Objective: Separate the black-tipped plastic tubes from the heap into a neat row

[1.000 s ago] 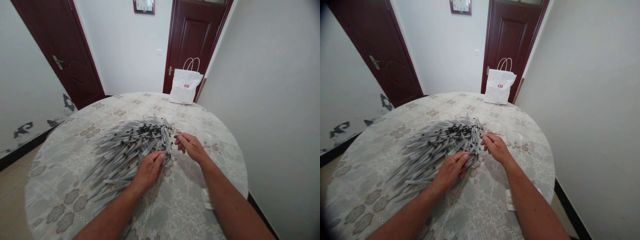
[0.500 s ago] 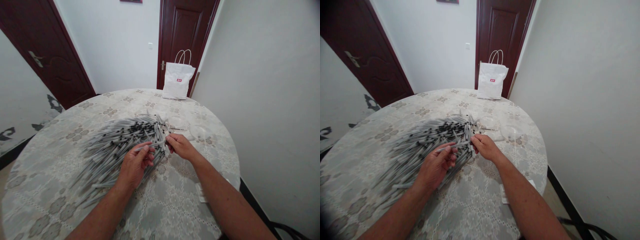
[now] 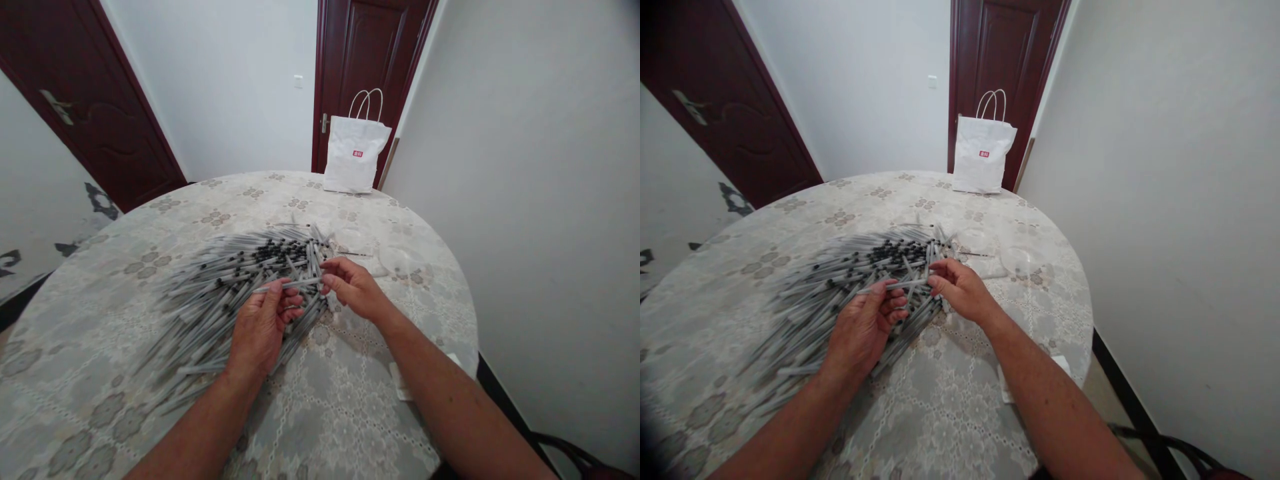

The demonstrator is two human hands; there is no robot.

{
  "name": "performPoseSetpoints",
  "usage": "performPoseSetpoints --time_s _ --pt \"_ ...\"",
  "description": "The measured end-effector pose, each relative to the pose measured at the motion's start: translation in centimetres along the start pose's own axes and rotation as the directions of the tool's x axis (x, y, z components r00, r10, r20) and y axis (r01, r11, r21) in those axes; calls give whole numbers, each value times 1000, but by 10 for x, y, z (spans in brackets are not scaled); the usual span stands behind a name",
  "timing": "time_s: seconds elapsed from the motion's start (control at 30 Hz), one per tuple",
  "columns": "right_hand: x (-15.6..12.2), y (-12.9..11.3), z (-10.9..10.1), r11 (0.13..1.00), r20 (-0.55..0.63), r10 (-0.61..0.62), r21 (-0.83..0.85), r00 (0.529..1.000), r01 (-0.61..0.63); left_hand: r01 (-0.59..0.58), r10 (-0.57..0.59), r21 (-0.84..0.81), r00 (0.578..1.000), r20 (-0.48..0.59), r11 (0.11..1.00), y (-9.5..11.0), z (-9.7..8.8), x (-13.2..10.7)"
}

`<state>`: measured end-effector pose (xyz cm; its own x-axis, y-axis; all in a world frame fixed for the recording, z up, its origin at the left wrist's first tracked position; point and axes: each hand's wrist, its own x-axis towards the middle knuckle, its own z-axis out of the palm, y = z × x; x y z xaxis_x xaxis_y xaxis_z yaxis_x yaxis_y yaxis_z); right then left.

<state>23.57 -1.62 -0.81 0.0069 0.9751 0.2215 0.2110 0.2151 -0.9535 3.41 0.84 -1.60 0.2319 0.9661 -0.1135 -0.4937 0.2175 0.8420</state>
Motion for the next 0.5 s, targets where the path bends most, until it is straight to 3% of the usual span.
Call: performPoseSetpoints --time_s 0.17,0.27,0.37,0.5 --pt "-1 0 -3 988 94 26 -156 995 -11 -20 18 63 999 35 998 -1 0 -1" --pt "-1 2 -4 996 70 -30 -86 997 36 -27 25 50 999 39 998 -2 -1 -1" --pt "-2 3 -4 1000 64 -12 -11 998 13 -30 28 45 999 37 999 -2 -1 -1" --pt "-2 2 -5 991 96 35 -131 995 -22 -32 30 67 999 38 997 -2 -1 -1"
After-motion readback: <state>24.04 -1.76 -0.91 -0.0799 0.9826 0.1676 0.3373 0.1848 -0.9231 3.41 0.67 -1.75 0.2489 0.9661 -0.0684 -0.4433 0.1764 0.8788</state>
